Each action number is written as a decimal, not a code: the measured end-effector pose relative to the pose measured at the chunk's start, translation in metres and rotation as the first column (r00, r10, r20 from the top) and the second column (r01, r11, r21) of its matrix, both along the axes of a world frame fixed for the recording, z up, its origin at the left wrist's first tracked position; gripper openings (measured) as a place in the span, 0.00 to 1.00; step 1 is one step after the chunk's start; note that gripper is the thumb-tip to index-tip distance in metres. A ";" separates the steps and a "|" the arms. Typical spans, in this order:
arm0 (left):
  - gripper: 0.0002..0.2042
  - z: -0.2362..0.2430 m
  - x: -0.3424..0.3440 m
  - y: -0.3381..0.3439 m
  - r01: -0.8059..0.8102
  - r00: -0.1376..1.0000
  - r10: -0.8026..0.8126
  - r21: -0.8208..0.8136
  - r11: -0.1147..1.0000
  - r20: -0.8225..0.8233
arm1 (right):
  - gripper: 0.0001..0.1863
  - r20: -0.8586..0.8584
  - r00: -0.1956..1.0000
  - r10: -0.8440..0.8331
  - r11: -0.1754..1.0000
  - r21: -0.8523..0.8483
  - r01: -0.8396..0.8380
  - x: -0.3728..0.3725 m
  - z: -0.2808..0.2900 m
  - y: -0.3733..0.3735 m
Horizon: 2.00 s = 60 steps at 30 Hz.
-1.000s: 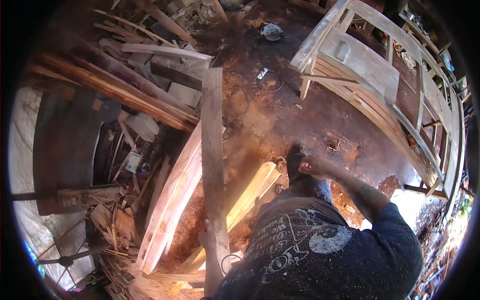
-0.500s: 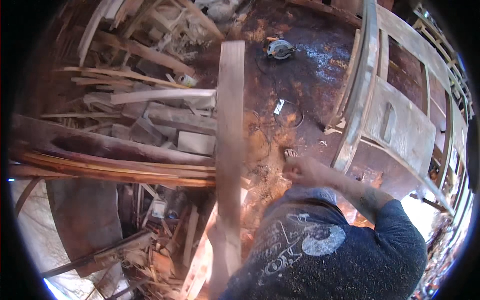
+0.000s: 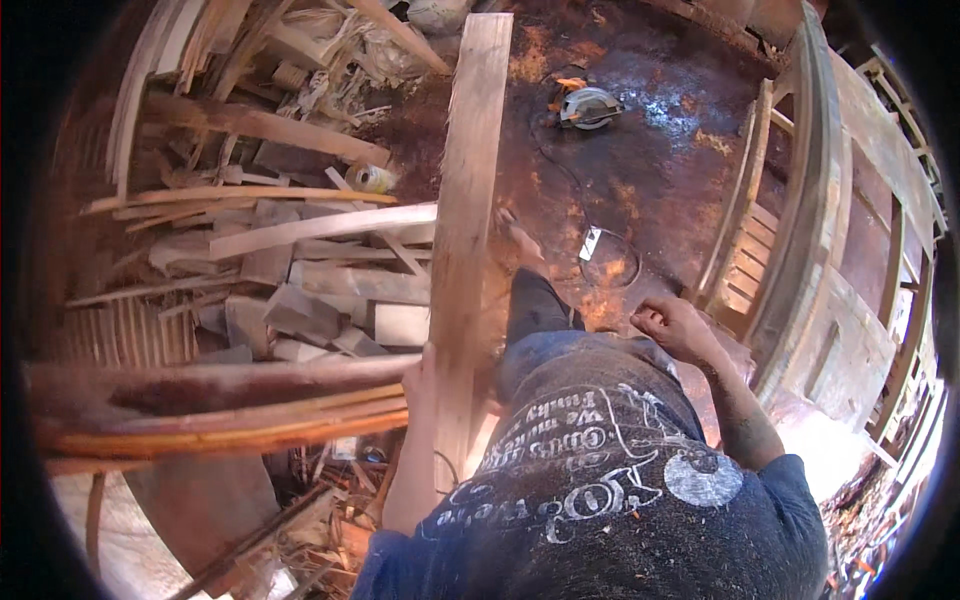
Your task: The person uses a hammer to pry and tap a wood plank, then carries the plank across the workshop and cuts a piece off with a circular saw.
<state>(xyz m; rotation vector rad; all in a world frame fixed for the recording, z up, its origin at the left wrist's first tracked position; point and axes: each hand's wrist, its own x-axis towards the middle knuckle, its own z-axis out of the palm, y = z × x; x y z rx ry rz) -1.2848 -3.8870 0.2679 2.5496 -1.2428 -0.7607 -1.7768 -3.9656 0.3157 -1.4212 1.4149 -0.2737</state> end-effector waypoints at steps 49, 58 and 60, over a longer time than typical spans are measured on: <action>0.26 -0.132 -0.028 -1.209 0.642 0.745 -0.641 0.456 0.616 -0.184 | 0.23 0.105 0.017 -0.994 0.064 0.459 0.886 0.171 -0.624 -0.879; 0.22 -0.150 0.014 -1.209 0.565 0.758 -0.652 0.524 0.638 -0.022 | 0.35 -0.270 -0.439 -0.857 -0.515 0.403 0.757 0.128 -0.705 -0.962; 0.22 -0.141 0.004 -1.196 0.486 0.861 -0.497 0.462 0.742 -0.109 | 0.29 -0.330 -0.430 -0.840 -0.535 0.376 0.756 0.120 -0.719 -0.952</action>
